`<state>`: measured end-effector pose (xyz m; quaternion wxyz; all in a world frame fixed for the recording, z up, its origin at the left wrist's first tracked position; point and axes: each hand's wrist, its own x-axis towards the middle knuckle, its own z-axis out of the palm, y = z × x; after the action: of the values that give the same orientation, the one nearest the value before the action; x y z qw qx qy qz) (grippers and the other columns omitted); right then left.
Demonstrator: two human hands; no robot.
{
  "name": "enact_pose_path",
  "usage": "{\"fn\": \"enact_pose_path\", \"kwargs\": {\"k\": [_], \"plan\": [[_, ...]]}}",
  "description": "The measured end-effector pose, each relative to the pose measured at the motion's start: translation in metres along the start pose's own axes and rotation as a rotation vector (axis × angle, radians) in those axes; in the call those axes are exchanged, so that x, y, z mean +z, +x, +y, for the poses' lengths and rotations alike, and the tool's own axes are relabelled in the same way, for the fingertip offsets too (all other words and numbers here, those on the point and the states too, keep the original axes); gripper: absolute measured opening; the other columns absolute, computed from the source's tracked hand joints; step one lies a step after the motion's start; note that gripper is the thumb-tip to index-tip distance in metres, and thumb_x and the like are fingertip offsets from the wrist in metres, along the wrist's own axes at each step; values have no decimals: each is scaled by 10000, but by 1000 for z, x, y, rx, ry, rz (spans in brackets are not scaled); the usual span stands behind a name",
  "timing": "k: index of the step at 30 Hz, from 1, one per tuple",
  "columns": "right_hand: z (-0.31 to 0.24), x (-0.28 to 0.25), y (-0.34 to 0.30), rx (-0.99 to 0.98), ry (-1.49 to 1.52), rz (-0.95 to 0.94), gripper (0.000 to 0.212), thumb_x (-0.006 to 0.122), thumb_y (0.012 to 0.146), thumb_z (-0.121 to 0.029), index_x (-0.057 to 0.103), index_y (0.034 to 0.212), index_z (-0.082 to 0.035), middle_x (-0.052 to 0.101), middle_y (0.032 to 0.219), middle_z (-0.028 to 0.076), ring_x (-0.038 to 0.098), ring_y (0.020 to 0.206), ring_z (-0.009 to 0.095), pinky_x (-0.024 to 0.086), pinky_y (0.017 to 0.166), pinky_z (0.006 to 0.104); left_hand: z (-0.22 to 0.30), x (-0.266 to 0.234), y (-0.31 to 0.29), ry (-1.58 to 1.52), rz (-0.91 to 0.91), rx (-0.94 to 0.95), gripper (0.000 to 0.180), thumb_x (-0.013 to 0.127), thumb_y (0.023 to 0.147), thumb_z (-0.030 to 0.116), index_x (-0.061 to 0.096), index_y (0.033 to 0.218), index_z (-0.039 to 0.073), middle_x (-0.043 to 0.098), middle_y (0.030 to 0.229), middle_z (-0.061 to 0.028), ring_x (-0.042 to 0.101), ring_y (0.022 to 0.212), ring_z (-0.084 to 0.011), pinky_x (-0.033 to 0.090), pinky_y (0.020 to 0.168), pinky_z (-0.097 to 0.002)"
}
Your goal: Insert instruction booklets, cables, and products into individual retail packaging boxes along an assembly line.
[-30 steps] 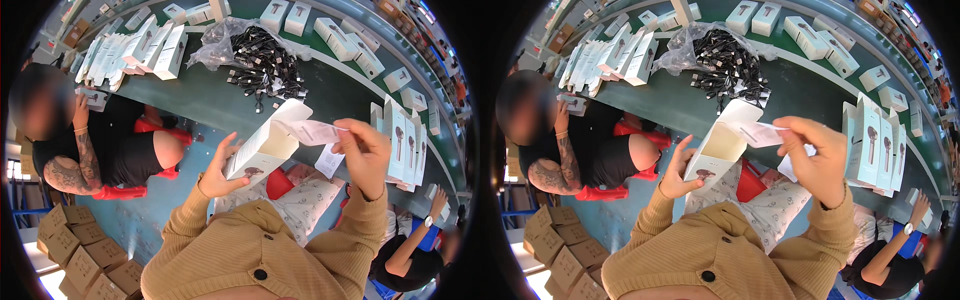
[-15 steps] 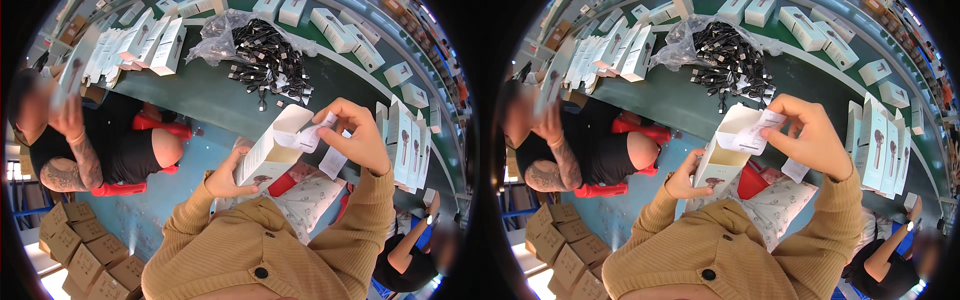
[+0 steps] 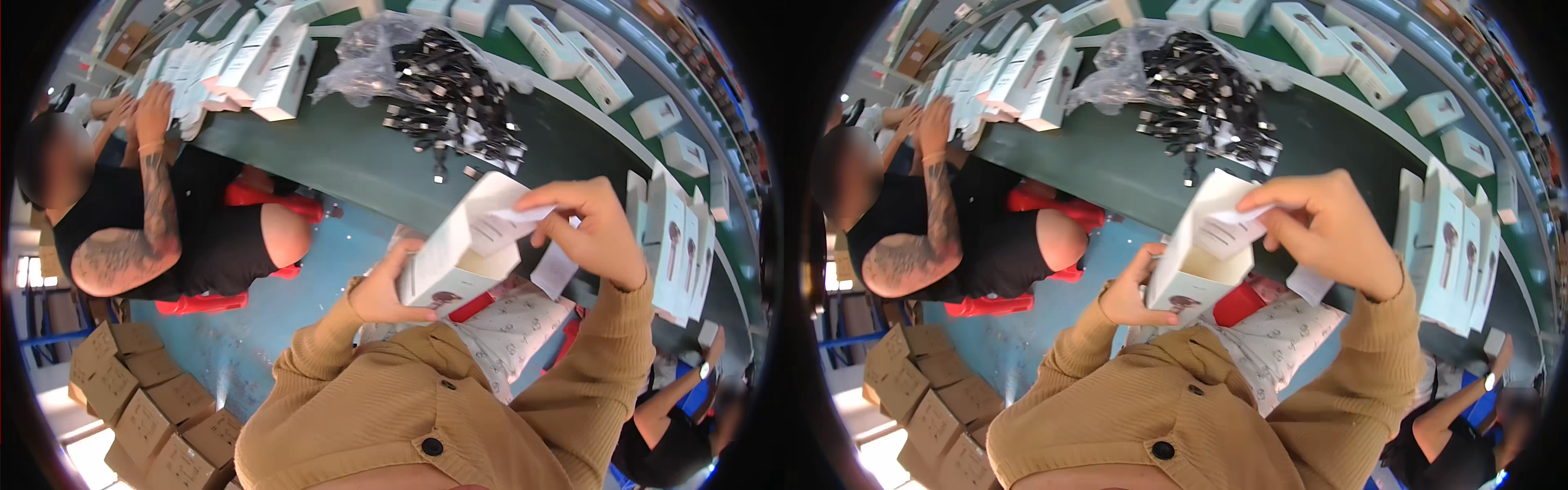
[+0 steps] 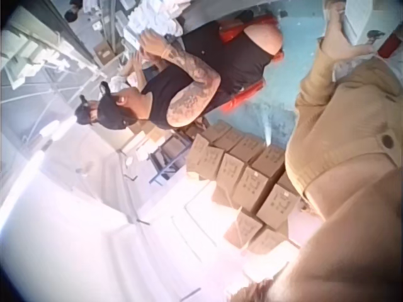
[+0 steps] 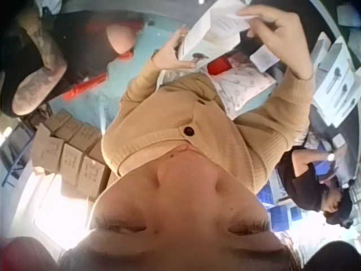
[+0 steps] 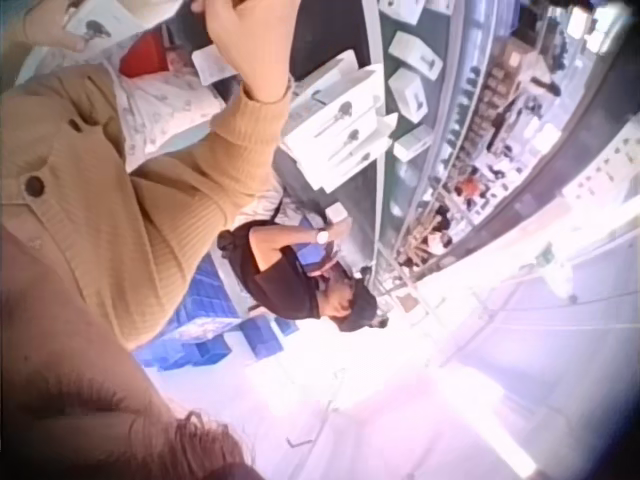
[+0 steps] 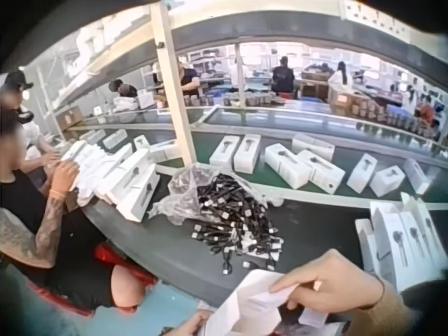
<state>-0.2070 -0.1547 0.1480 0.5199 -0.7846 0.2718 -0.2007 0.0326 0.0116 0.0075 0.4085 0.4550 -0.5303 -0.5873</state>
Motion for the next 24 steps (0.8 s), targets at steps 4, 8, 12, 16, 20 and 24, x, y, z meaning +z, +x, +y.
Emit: {"fn": "enact_pose_path", "kwargs": {"k": [4, 8, 12, 16, 20, 24], "plan": [[-8, 25, 7, 60, -137, -148, 283, 673, 783, -68, 655, 1060, -11, 672, 803, 138, 572, 509, 150, 445, 500, 238, -5, 5, 1, -34, -20, -10, 920, 878, 626, 207, 295, 1325, 70, 487, 1205, -96, 457, 1154, -191, 365, 978, -324], [17, 25, 6, -132, -140, 283, 289, 696, 790, -85, 653, 1071, -37, 615, 870, 66, 401, 506, 39, 313, 464, 173, -4, 1, -2, -115, -27, 14, 922, 859, 647, 177, 260, 1341, 81, 469, 1229, -96, 435, 1184, -185, 344, 1002, -327], [69, 27, 24, -105, -495, 438, 335, 704, 793, -171, 621, 1100, -67, 577, 907, 93, 554, 620, 169, 437, 545, 278, -19, 1, -11, -206, 68, 74, 960, 866, 660, 175, 210, 1354, 83, 465, 1293, -106, 434, 1217, -188, 366, 1002, -355], [82, 63, 27, 31, -901, 223, 385, 708, 779, -261, 582, 1115, -122, 536, 990, 131, 618, 792, 324, 508, 629, 408, -31, -2, -14, -215, 112, 126, 991, 872, 651, 181, 197, 1370, 83, 449, 1314, -102, 423, 1232, -191, 361, 1010, -357], [85, 62, 33, 15, -870, 255, 181, 670, 804, -176, 588, 936, -85, 521, 952, 130, 618, 733, 344, 503, 598, 426, -27, -7, -18, -274, 225, 154, 982, 860, 646, 141, 197, 1369, 85, 471, 1296, -114, 450, 1217, -206, 387, 995, -368], [84, 42, 33, -55, -670, 297, 93, 645, 808, -81, 620, 894, -55, 568, 901, 141, 619, 744, 339, 501, 632, 407, -30, -11, -17, -232, 266, 154, 955, 844, 652, 90, 192, 1350, 96, 491, 1284, -137, 493, 1192, -223, 427, 965, -376]]}}
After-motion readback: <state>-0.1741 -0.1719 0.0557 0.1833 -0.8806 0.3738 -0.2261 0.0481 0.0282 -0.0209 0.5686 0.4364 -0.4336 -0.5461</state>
